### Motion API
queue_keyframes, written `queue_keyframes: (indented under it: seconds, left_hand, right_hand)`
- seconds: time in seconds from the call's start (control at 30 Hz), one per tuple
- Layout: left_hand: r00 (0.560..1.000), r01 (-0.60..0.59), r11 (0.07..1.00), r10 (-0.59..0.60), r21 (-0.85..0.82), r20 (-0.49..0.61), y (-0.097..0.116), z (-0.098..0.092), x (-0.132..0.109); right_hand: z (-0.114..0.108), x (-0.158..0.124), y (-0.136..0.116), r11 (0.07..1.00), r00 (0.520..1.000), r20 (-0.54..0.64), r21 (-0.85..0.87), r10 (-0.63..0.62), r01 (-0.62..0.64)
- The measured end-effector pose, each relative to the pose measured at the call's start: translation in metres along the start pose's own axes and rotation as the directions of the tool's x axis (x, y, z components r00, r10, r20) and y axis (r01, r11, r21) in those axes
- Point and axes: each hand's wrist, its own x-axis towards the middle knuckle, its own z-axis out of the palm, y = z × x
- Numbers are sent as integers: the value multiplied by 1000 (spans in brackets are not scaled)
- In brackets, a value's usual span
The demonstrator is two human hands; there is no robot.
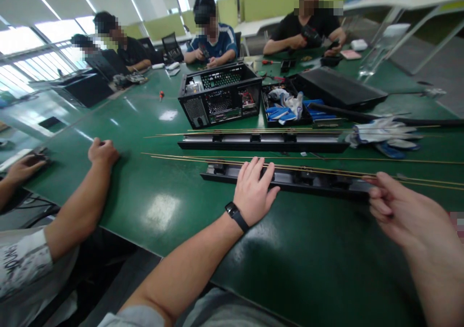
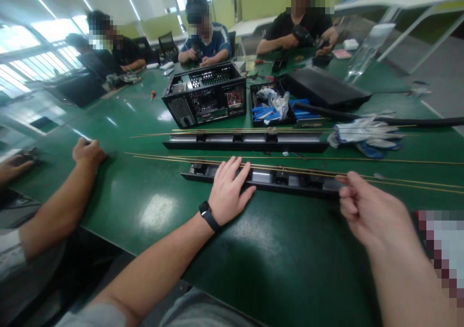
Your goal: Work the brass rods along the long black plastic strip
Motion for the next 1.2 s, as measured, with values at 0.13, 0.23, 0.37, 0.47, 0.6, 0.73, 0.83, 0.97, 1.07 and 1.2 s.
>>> queue_keyframes:
  seconds: [0.13,0.23,0.37,0.47,0.6,0.73,0.83,0.97,1.07,1.2]
  left_hand:
    - [1000,-6,1000,6,-6,12,0,-1,0]
    - [1000,-15,1000,15,-5,4,0,-1,1]
    - [1000,-8,1000,8,-12,-7,0,-1,1]
    - [1000,-8,1000,8,-19,-6,0,0,1]
    - [1000,-4,1000,4,-16,-6,0,-1,1]
    - [1000,-17,1000,16,-9,-6,0,-2,1]
    - [1000,-12,1000,12,-11,-2,0,-3,1]
    - [1000,-4,1000,4,-22,0,0,-2,0]
    - [1000,3,1000,-3,-28,2,0,-2,0]
    - [1000,6,1000,-5,-25,9,1,-2,0]
  right_hand:
    - [3,-5,1,1000,999,42,-23,10,-9]
    - [4,-6,2,1000,998,57,-14,2,-1]
    - [2,-2,2,1000,998,65,14,-6,5]
    - [0,0,1,1000,999,43,21,5,-6]
    - [2,-2,-5,1000,1000,0,11,28,-28]
    - [2,-3,-8,999,999,-26,6,46,-46]
    - [-1,2,-6,999,999,-20,4,41,-41]
    - [-7,9,-3,999,999,22,-10,34,-33]
    - [-6,8,-1,1000,1000,20,-20,21,-21]
    - [-2,1,2,1000,999,50,-21,-2,3]
